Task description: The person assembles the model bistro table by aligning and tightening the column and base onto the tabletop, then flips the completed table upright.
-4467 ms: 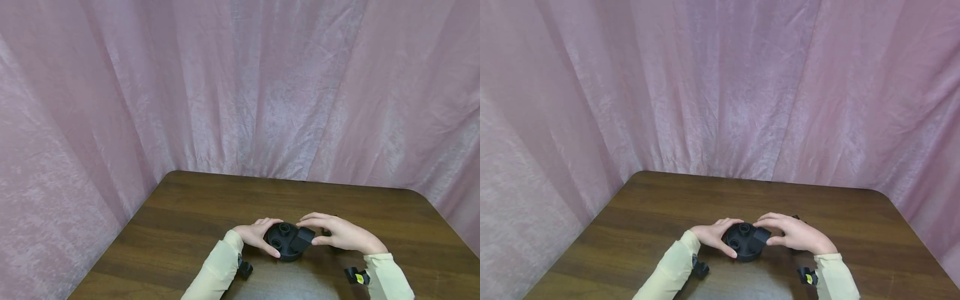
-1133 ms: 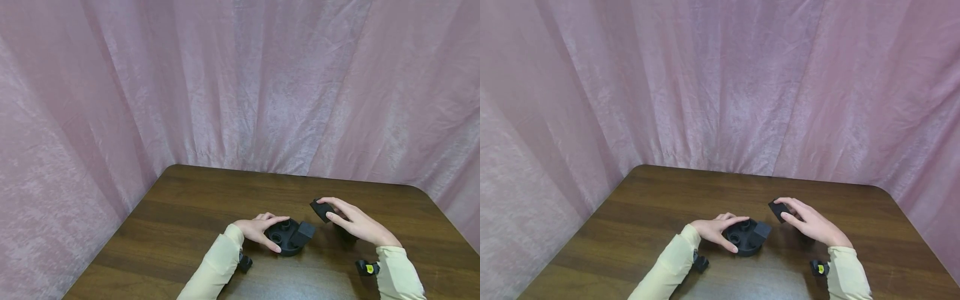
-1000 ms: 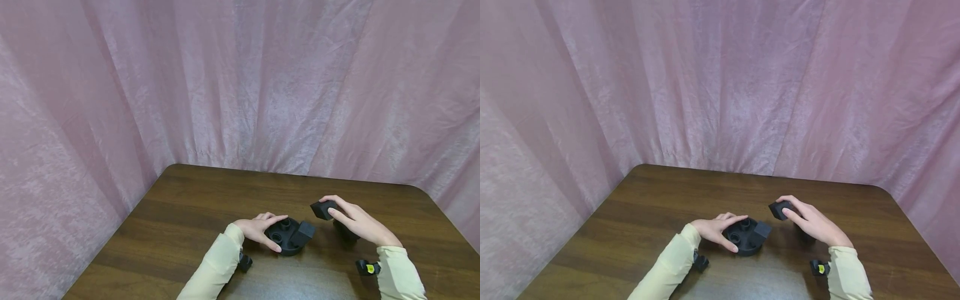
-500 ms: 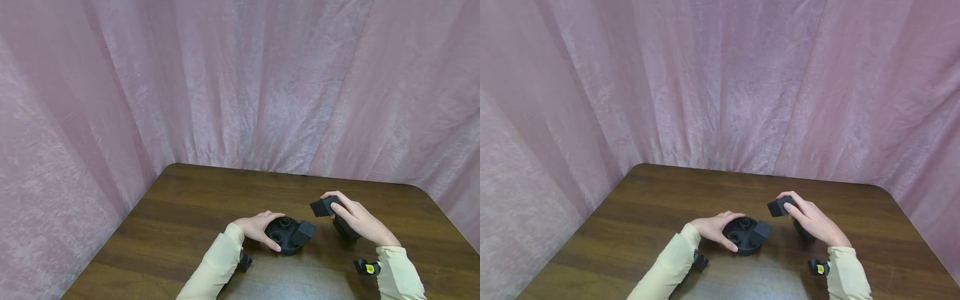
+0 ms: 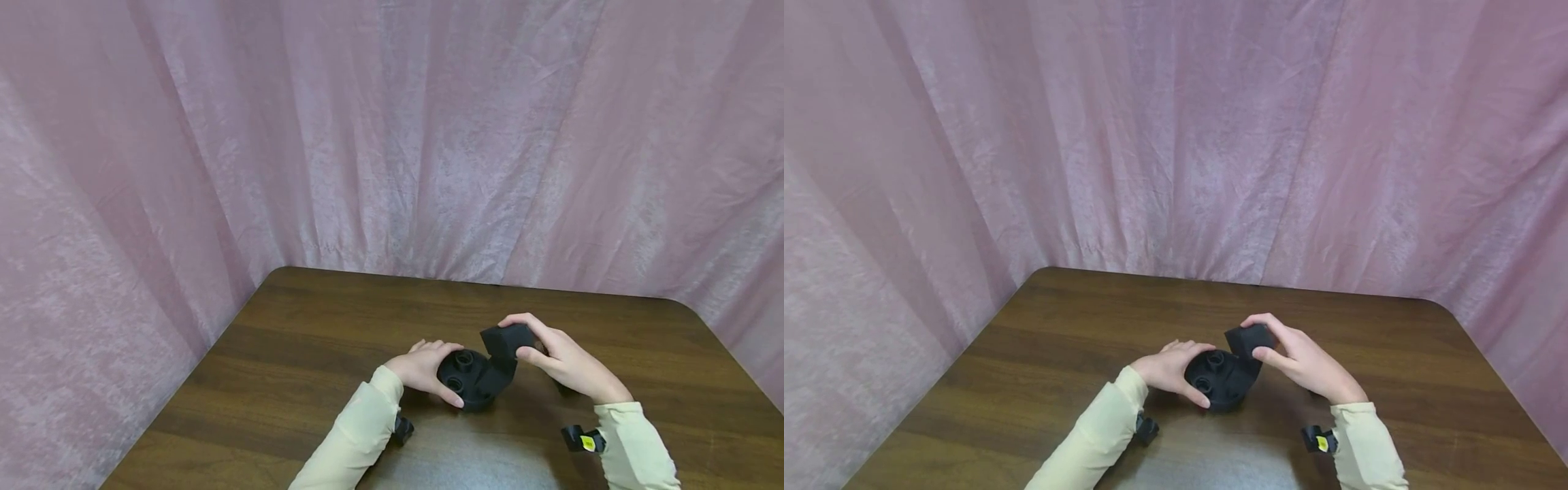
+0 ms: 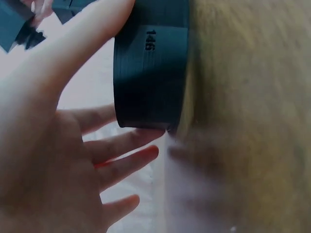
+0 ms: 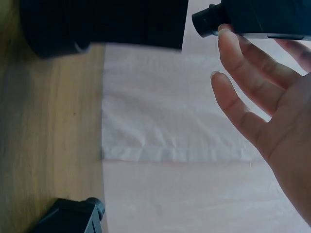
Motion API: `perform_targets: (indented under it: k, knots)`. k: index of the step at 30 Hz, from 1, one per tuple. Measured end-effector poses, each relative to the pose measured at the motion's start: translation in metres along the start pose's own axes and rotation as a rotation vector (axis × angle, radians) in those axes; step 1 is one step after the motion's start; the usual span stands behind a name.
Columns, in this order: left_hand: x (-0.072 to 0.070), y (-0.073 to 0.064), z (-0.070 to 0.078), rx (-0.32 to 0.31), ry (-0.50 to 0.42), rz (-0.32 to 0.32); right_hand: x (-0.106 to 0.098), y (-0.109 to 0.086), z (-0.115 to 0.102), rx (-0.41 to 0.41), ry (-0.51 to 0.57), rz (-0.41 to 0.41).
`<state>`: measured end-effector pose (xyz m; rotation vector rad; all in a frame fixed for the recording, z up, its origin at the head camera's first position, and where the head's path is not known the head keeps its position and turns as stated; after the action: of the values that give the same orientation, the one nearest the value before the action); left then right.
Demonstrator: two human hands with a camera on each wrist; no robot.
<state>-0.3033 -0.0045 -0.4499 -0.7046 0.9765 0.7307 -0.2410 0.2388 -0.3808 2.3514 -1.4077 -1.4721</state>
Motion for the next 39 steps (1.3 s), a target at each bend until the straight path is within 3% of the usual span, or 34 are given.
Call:
perform_targets:
  k: [5, 15, 23, 26, 33, 39]
  knots:
    - [0.002, 0.002, 0.001, -0.050, 0.032, 0.044, 0.004, 0.001, 0.001, -0.058, -0.032, -0.015]
    - [0.001, 0.004, -0.001, -0.179, 0.044, 0.158, 0.011, 0.003, -0.001, -0.066, -0.131, -0.092]
    - [0.000, 0.004, -0.004, -0.287, -0.038, 0.196, 0.018, 0.005, 0.003, -0.020, -0.064, -0.192]
    - [-0.002, 0.004, -0.006, -0.264, -0.042, 0.171, 0.019, 0.005, 0.004, -0.005, -0.052, -0.203]
    - [-0.009, 0.000, -0.009, -0.203, -0.169, 0.093, 0.023, 0.002, 0.011, 0.070, -0.027, -0.232]
    - [-0.011, 0.001, -0.005, -0.135, -0.124, 0.054, 0.024, 0.001, 0.016, 0.156, 0.035, -0.215]
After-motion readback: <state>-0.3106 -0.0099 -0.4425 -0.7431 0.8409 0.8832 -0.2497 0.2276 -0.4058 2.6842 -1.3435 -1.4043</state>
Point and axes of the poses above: each hand's wrist, its own y-axis towards the middle knuckle, its own x-axis out of the palm, z = x × y, the point moved 2 cm from there along y, towards the middle knuckle, and after that the axes turned 11 degrees about -x, right-handed, at the moved point
